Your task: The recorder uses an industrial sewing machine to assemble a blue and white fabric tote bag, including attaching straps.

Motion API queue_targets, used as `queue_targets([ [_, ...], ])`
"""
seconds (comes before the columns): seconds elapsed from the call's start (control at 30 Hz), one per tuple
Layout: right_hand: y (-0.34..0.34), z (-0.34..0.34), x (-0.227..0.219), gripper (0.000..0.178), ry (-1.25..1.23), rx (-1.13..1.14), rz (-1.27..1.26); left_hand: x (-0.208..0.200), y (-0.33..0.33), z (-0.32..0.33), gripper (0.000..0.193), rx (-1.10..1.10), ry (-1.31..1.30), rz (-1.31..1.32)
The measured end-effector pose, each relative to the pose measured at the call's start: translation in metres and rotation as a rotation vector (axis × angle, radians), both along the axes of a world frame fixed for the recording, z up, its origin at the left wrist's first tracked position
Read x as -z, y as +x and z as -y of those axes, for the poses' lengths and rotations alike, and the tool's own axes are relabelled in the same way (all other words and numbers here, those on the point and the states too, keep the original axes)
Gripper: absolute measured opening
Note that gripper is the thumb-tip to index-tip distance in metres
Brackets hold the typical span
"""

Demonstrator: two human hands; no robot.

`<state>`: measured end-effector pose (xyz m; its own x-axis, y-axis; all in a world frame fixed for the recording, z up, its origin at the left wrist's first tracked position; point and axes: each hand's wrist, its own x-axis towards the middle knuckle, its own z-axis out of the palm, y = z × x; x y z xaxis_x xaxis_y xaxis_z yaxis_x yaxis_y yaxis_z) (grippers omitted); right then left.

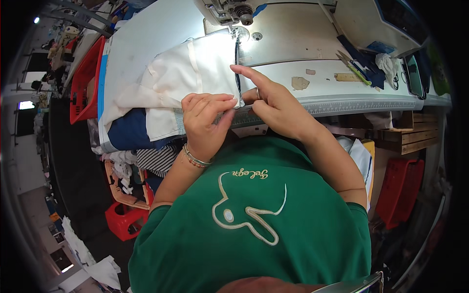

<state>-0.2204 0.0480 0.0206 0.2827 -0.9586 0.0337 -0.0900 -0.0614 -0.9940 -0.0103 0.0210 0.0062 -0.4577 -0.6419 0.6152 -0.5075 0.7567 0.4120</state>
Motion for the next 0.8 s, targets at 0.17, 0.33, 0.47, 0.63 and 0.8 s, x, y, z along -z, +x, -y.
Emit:
queue_targets([
  [0.17, 0.002, 0.004, -0.004, 0.069, -0.053, 0.012, -0.086, 0.007, 0.003, 0.002, 0.014, -0.113, 0.394, -0.28],
  [0.33, 0.01, 0.021, 0.003, 0.058, -0.504, 0.137, -0.372, 0.009, 0.007, 0.0, 0.012, -0.054, 0.707, -0.609],
  [0.47, 0.018, 0.039, 0.004, 0.044, -0.793, 0.139, -0.317, 0.008, 0.007, 0.003, 0.012, -0.079, 0.639, -0.591],
  [0.63, 0.017, 0.053, -0.006, 0.023, -0.879, -0.007, -0.372, 0.009, 0.004, 0.005, 0.01, -0.153, 0.265, -0.356],
  [0.8, 0.007, 0.054, -0.017, 0.025, -0.978, -0.059, -0.511, 0.005, 0.004, 0.009, 0.019, -0.107, -0.145, -0.094],
])
